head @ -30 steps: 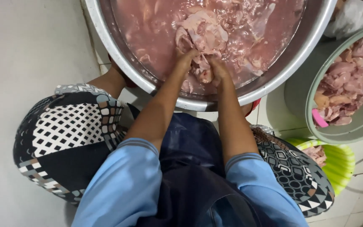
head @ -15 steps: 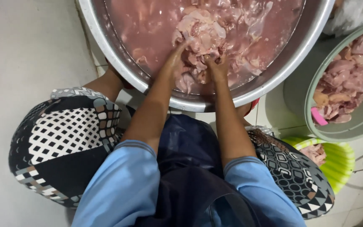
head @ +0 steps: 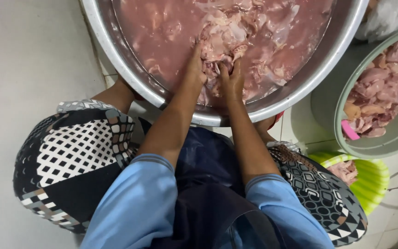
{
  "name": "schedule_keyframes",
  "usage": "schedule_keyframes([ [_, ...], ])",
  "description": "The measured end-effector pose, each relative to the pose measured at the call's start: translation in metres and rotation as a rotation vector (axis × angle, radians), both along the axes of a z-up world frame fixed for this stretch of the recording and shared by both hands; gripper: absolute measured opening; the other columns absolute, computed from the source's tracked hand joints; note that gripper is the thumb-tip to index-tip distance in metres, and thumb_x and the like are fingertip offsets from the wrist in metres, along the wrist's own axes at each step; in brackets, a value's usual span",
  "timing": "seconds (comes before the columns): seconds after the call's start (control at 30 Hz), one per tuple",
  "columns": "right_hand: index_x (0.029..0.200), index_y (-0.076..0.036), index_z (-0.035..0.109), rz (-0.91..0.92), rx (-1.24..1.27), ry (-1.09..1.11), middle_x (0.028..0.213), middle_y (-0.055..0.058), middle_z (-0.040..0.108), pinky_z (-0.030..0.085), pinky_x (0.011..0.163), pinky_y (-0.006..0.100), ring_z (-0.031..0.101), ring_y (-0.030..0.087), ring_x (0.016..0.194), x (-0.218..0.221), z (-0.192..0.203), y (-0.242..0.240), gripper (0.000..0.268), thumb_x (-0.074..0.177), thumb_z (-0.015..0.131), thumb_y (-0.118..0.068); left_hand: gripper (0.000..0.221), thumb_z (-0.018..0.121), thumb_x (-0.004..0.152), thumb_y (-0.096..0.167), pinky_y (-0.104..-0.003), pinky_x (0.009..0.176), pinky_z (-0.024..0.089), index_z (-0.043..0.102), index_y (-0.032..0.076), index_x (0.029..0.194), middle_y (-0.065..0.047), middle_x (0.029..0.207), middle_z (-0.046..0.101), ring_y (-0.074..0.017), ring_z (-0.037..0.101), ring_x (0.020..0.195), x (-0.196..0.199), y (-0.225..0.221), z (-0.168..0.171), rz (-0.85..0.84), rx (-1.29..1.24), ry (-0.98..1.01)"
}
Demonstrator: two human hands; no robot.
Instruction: Washing and trimming raw chicken pieces in a large basin of water using hands and a knife
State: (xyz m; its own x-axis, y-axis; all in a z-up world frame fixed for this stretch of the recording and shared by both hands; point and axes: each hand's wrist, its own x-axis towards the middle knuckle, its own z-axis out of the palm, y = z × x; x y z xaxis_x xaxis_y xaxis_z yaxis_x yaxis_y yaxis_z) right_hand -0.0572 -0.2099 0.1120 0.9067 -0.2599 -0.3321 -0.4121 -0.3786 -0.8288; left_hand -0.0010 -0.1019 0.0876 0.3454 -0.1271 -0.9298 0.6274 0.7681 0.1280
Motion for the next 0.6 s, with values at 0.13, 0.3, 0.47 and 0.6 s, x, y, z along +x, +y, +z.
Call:
schedule_keyframes([
  [0.13, 0.090, -0.010, 0.045, 0.079, -0.059, -0.109, 0.076, 0.004, 0.050, 0.044, 0.058, 0.028, 0.053, 0.016, 0.070, -0.007, -0.005, -0.003, 0.013, 0.090, 0.052, -0.022, 0.064, 0.059, 0.059, 0.056, -0.029, 0.049, 0.042, 0.059, 0.017, 0.110, -0.007, 0.106, 0.062, -0.0194, 0.058, 0.083, -0.005, -0.006, 0.013, 0.057, 0.108, 0.027],
  [0.3, 0.143, -0.003, 0.019, 0.156, -0.211, 0.077, 0.142, 0.023, 0.034, 0.036, 0.106, 0.041, 0.038, 0.036, 0.129, 0.004, -0.015, -0.013, 0.070, 0.091, 0.052, -0.035, 0.054, 0.056, 0.065, 0.063, -0.021, 0.033, 0.029, 0.059, 0.015, 0.089, -0.003, 0.075, 0.061, -0.0138, 0.054, 0.051, -0.011, -0.015, -0.021, 0.095, 0.083, -0.061],
  [0.47, 0.143, -0.008, 0.024, -0.178, 0.037, 0.180, 0.149, 0.018, 0.023, 0.031, 0.107, 0.047, 0.026, 0.034, 0.137, 0.036, -0.016, -0.009, 0.100, 0.070, 0.054, -0.069, 0.064, 0.069, 0.059, 0.040, -0.032, 0.048, 0.048, 0.061, 0.001, 0.108, -0.020, 0.079, 0.068, -0.0264, 0.062, 0.057, 0.000, -0.014, 0.059, -0.195, 0.405, -0.028],
  [0.6, 0.103, 0.004, 0.057, -0.448, 0.502, -0.066, 0.087, 0.015, 0.062, 0.053, 0.047, 0.029, 0.060, 0.020, 0.061, 0.057, 0.001, 0.019, 0.039, 0.070, 0.068, -0.015, 0.053, 0.071, 0.053, 0.030, -0.038, 0.048, 0.047, 0.056, 0.012, 0.100, -0.013, 0.074, 0.068, -0.0242, 0.063, 0.056, 0.001, -0.017, 0.089, -0.110, 0.628, -0.044],
])
